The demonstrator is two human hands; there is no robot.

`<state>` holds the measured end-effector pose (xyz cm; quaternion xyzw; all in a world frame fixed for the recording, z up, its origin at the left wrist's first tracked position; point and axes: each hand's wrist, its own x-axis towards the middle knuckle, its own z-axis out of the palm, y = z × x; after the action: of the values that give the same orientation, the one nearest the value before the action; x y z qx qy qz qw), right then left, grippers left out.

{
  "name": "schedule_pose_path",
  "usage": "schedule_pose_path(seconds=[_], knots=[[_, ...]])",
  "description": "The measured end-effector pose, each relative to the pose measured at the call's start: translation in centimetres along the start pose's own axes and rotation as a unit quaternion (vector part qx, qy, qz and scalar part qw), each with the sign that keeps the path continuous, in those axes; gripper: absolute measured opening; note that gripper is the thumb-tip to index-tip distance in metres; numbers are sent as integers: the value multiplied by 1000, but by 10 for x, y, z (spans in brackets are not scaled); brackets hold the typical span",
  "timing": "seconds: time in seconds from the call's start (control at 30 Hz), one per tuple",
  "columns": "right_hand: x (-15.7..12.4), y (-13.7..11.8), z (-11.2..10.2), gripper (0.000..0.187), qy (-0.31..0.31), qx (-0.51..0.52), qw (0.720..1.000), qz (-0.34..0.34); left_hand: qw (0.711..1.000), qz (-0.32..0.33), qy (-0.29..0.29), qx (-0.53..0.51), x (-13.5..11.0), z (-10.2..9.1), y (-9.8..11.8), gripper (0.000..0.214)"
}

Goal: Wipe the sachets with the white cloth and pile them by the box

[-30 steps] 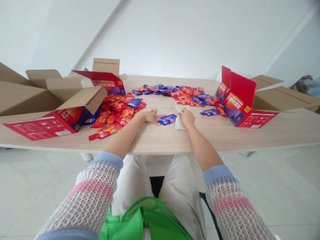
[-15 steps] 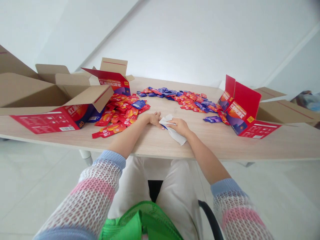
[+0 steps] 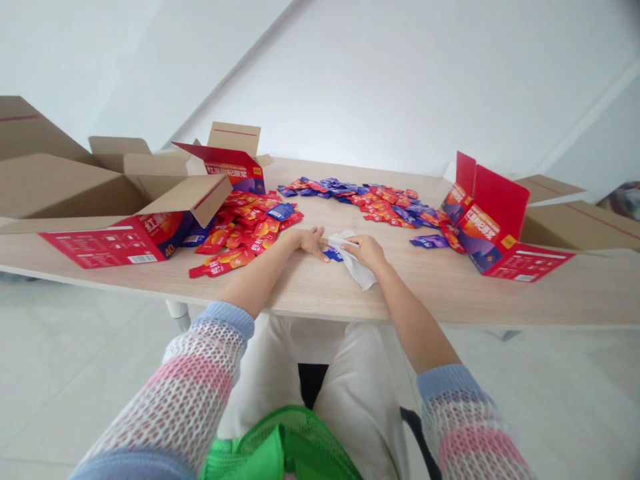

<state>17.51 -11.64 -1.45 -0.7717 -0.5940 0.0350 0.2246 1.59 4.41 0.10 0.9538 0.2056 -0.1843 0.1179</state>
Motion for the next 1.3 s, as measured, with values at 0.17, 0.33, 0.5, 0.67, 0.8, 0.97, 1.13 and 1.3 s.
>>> schedule_pose_path(seconds=[0.17, 0.33, 0.5, 0.67, 0.8, 0.97, 1.13, 1.3], knots=[[0, 8, -6, 41, 41, -33, 994, 93, 1000, 15, -12, -2, -6, -4, 4, 112], [2, 27, -11, 35, 58, -74, 978, 187, 999, 28, -23, -2, -12, -9, 9, 114], [2, 51, -19, 28, 111, -76, 957, 258, 999, 27, -26, -6, -13, -9, 8, 114], [-4, 65, -35, 32, 252, -77, 921, 288, 999, 28, -20, -10, -13, -9, 7, 113], [-7, 62, -40, 36, 320, -80, 902, 279, 999, 33, -17, -5, -13, -9, 8, 116], [-9, 50, -46, 43, 383, -55, 895, 223, 999, 32, -12, -10, -9, -7, 6, 117], [-17, 39, -56, 46, 454, -64, 873, 166, 999, 30, -13, -11, -7, -5, 4, 118], [-20, 8, -30, 37, 290, -112, 945, 100, 999, 28, -11, -17, -3, -3, 0, 117]])
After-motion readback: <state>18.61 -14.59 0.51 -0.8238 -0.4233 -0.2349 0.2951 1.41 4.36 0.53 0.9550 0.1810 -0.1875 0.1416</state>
